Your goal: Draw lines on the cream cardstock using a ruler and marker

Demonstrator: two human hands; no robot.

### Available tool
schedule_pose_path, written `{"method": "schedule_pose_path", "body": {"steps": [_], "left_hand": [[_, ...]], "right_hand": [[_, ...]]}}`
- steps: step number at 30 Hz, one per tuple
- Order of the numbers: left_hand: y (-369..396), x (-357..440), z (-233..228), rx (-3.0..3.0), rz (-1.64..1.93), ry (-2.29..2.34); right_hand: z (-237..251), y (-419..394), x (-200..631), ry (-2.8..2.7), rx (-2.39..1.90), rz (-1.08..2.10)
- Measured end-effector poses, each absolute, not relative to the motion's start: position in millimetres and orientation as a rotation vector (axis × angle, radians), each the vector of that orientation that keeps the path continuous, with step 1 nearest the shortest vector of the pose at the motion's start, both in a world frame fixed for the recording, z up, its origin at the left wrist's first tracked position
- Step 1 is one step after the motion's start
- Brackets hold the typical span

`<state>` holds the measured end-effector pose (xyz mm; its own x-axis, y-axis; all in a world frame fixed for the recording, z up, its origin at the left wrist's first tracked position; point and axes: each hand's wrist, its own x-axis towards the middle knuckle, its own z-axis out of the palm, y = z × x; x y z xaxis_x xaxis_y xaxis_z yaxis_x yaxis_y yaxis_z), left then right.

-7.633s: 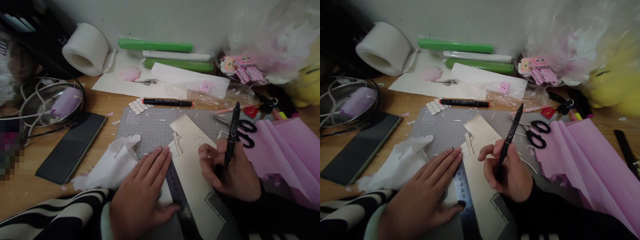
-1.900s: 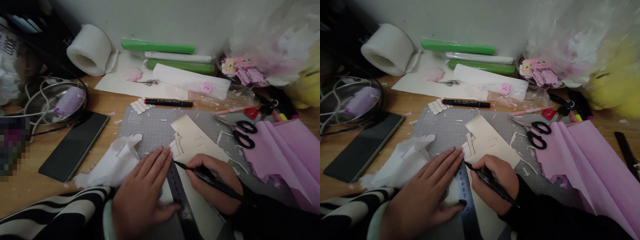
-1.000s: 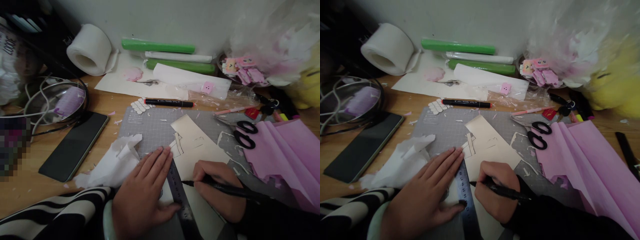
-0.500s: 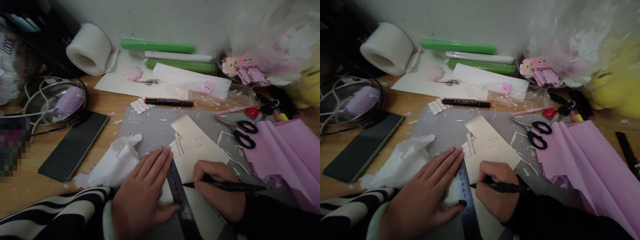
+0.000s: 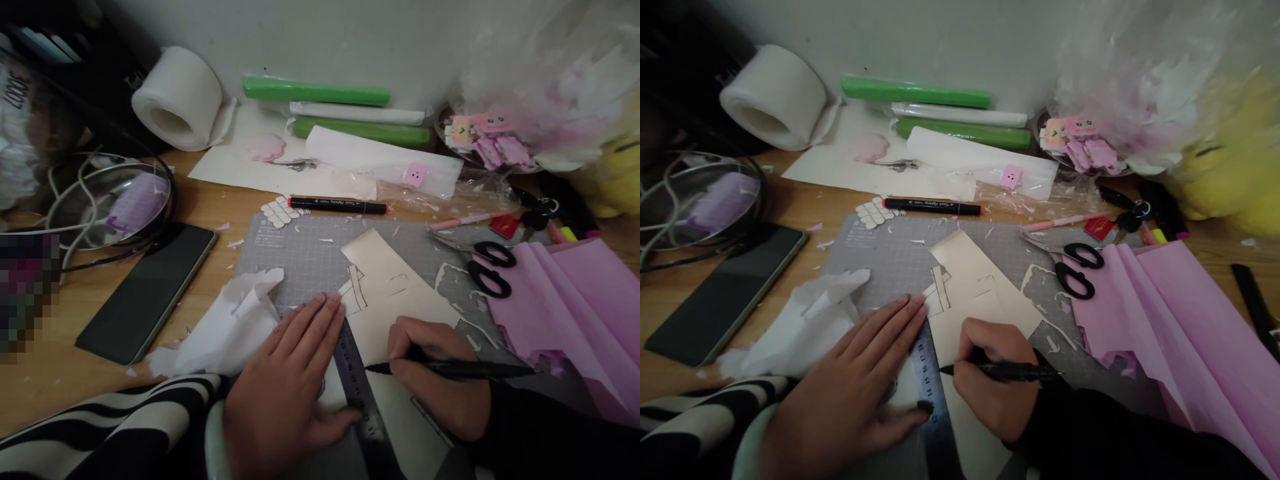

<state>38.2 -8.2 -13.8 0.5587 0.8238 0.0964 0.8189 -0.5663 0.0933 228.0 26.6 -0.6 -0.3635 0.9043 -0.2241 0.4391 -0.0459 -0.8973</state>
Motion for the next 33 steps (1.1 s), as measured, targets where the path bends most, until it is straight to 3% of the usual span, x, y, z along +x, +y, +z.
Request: {"method": "schedule_pose_path", "body": {"steps": [12,17,21,24,27,33], "left_hand": [[-8.9,38.1,-13.5,2.478,0.380,1.447],[-6.7,28.9,-5.6,2.042,0.767,1.443],[-6.8,24.6,-4.7,1.643,1.183,1.369],[-7.5,26.1,-7.2,1.471,1.308,1.322],[-7.1,27.5,-8.3,1.445,1.371,1.287],[-7.3,27.1,-5.7,1.505,1.391,1.277]], "right_hand": [[2.8,29.5,224.1,-1.650,-1.528,1.400],[5.8,30.1,221.5,-1.498,-1.586,1.390],[0.8,29.3,226.5,-1.710,-1.447,1.428],[0.9,20.4,224.3,-1.883,-1.328,1.581],[9.7,8.7,215.9,-1.951,-1.468,1.689],[23.6,12.8,220.0,-2.192,-1.694,1.318]]}}
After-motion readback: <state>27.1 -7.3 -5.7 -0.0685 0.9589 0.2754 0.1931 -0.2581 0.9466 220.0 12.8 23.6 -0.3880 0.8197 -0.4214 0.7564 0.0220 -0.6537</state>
